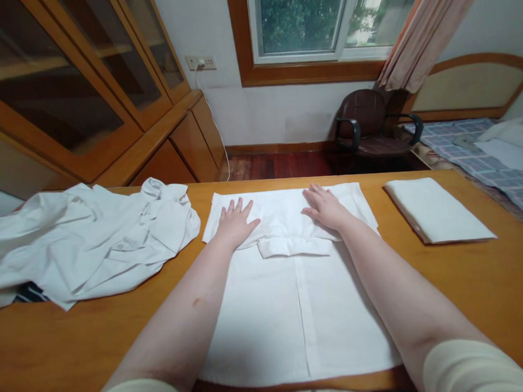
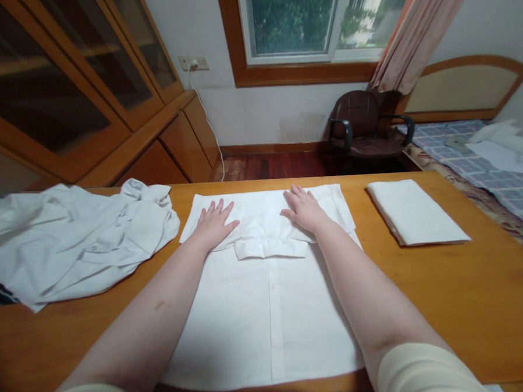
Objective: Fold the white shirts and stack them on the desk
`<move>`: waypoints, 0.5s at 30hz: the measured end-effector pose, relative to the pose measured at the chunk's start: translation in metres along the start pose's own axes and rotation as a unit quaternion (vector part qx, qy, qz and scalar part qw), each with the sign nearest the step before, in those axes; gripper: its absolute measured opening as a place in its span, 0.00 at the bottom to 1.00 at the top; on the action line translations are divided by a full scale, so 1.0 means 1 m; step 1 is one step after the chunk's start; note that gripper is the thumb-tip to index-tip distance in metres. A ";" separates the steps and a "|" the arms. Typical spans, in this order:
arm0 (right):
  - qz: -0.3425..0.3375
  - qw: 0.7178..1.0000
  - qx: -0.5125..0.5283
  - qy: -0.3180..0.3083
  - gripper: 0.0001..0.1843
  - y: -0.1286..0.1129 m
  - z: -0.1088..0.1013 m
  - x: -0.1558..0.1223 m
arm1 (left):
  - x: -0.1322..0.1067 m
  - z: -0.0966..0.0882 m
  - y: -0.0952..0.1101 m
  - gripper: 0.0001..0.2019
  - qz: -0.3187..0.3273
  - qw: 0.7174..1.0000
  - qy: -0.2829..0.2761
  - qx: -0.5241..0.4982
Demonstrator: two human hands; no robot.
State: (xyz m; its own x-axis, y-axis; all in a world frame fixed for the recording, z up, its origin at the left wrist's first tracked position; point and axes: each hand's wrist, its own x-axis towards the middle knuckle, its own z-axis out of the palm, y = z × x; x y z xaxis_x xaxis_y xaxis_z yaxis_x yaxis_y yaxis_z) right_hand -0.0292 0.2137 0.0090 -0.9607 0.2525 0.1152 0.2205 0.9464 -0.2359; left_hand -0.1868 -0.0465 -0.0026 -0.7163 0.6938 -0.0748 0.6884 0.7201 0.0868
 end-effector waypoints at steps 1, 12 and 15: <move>0.004 1.000 -0.014 -0.027 0.34 0.001 0.007 -0.001 | 0.001 0.002 -0.002 0.36 -0.006 1.000 -0.010 -0.002; 0.246 0.967 -0.055 -0.044 0.43 0.062 0.005 -0.006 | 0.014 0.006 -0.020 0.40 -0.135 0.991 0.014 -0.014; 0.276 0.959 -0.049 -0.032 0.45 0.063 0.006 -0.006 | 0.013 0.009 -0.019 0.41 -0.158 0.987 0.026 -0.012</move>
State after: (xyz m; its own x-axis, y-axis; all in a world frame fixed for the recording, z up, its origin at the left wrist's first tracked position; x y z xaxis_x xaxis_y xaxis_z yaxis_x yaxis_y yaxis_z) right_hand -0.0105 0.2702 -0.0127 -0.7010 0.7105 -0.0620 0.7102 0.6874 -0.1520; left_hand -0.2081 -0.0505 -0.0138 -0.9000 0.4329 -0.0506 0.4276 0.8995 0.0900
